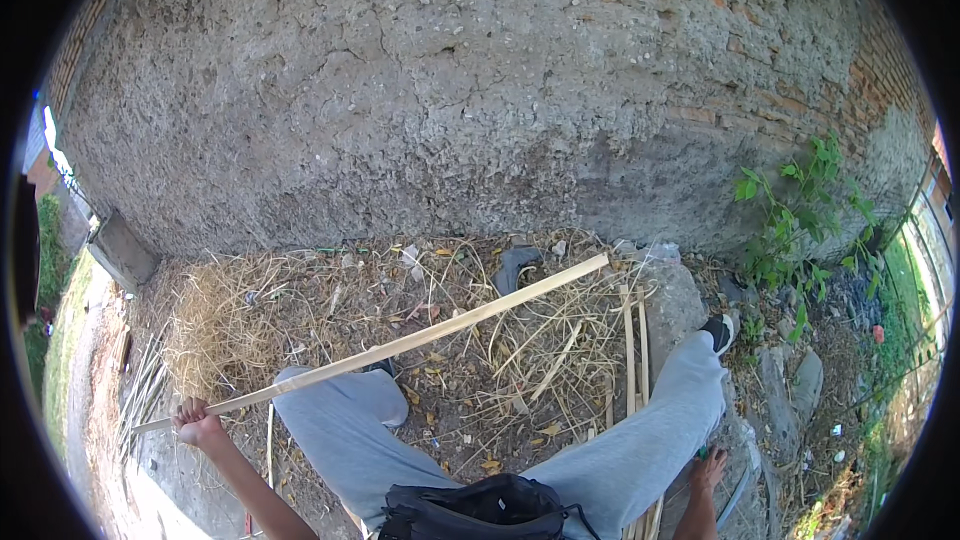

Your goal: The person splits and shaves a bamboo strip using a knife, then trims and scrapes the strip with a utility knife.

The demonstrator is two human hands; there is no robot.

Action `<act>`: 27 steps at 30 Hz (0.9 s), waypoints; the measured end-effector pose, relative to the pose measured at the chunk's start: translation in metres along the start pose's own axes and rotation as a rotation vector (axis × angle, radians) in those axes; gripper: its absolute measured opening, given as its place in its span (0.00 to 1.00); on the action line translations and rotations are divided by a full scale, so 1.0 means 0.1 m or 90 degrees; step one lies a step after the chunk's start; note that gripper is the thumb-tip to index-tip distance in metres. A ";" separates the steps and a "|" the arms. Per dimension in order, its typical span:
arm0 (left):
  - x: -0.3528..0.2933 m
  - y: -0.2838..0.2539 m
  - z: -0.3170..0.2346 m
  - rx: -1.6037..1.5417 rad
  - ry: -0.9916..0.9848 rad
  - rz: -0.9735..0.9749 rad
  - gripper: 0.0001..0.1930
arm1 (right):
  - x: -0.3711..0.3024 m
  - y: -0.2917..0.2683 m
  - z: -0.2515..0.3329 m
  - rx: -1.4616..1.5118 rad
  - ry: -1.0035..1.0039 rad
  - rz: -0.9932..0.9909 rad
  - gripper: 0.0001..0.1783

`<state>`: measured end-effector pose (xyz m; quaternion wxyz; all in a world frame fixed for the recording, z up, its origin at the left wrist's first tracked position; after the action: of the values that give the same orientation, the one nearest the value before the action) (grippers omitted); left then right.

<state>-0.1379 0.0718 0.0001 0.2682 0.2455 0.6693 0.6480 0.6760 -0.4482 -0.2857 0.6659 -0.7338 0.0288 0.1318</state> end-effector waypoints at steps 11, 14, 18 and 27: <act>-0.06 -0.08 0.33 -0.011 -0.048 -0.031 0.24 | 0.29 0.41 -0.35 0.080 -0.050 -0.198 0.16; -0.08 -0.10 0.39 -0.020 -0.066 -0.032 0.24 | 0.25 0.41 -0.30 -0.027 -0.036 -0.190 0.17; -0.12 -0.11 0.45 -0.012 -0.075 -0.050 0.24 | 0.20 0.32 -0.32 -0.069 -0.039 -0.184 0.20; -0.19 -0.07 0.51 -0.002 -0.057 -0.072 0.25 | 0.21 0.27 -0.42 0.025 -0.023 -0.152 0.30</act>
<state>-0.0888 0.0962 -0.0069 0.3346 0.2354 0.6687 0.6209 0.6967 -0.4897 -0.3137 0.6915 -0.7162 -0.0681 0.0645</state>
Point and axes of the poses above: each hand's wrist, its own x-axis towards the middle knuckle, its own y-axis out of the palm, z = x × y, the point moved 4 cm from there along x, towards the middle knuckle, and after that the axes turned 14 degrees about -x, right-handed, at the moved point
